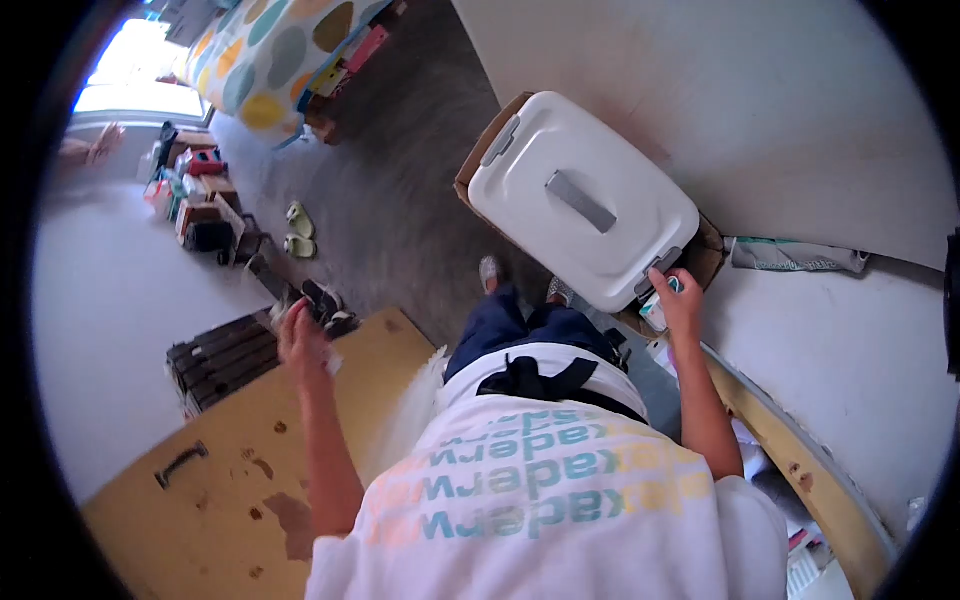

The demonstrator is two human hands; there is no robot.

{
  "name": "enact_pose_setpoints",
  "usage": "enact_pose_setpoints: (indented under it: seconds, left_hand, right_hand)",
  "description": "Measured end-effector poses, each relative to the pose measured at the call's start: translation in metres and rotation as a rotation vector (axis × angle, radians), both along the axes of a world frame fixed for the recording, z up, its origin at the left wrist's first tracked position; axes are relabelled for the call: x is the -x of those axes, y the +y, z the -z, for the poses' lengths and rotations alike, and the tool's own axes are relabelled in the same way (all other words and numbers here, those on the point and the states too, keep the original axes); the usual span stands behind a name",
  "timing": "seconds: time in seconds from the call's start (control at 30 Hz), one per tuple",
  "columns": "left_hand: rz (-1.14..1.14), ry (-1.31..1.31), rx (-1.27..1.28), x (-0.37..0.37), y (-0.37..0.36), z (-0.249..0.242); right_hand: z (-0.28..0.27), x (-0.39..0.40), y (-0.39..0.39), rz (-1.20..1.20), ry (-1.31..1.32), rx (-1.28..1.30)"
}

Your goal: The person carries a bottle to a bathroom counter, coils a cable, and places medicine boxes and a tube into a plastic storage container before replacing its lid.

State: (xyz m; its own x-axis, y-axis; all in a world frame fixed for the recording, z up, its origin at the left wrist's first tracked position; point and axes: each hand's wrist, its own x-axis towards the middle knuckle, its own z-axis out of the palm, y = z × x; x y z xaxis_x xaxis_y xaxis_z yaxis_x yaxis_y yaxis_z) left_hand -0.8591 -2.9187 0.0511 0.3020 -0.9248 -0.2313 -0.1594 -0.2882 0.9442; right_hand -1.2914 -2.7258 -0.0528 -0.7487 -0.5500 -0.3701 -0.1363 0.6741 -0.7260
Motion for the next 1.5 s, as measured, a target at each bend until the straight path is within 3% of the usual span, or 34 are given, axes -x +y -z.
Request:
enact_pose_setpoints:
  seconds: [0.13,0.33,0.53,0.6,0.63,0.9,1.07,1.2,1.33,1.5]
  left_hand:
    - [0.387,0.020,-0.183,0.100,-0.072,0.028]
    - [0.923,-0.119,-0.230,0.193,-0.146,0.074]
    - [1.087,-0.134,-0.203,0.231,-0.154,0.109]
    - [1.161,-0.264,-0.160,0.236,-0.153,0.113]
    - [1.174,-0.317,-0.107,0.237,-0.151,0.113]
    - [1.383,-0.764,0.060,0.256,-0.158,0.090]
    - [1.384,-0.905,0.109,0.258,-0.159,0.103]
    - [1.472,-0.934,0.140,0.262,-0.163,0.100]
    - [1.542,-0.779,0.043,0.261,-0.172,0.100]
    - [1.568,-0.815,-0.046,0.264,-0.177,0.093]
  right_hand:
    - [0.009,-0.005,0.004,0.087,-0.007,-0.041]
    - [-0.001,-0.020,-0.001,0.257,-0.012,-0.087]
    - [-0.005,-0.025,-0.006,0.276,0.032,-0.132]
    - [-0.025,-0.028,-0.018,0.286,0.009,-0.215]
    - [-0.018,-0.030,-0.015,0.312,0.014,-0.110]
    - [-0.014,-0.030,-0.015,0.223,0.231,-0.218]
    - [-0.025,-0.023,-0.020,0.152,0.143,-0.243]
    - [-0.022,-0.010,-0.013,0.073,0.098,-0.288]
    - [-0.030,-0.009,-0.017,0.053,0.068,-0.301]
    - [-0.022,-0.008,-0.013,0.037,0.079,-0.244]
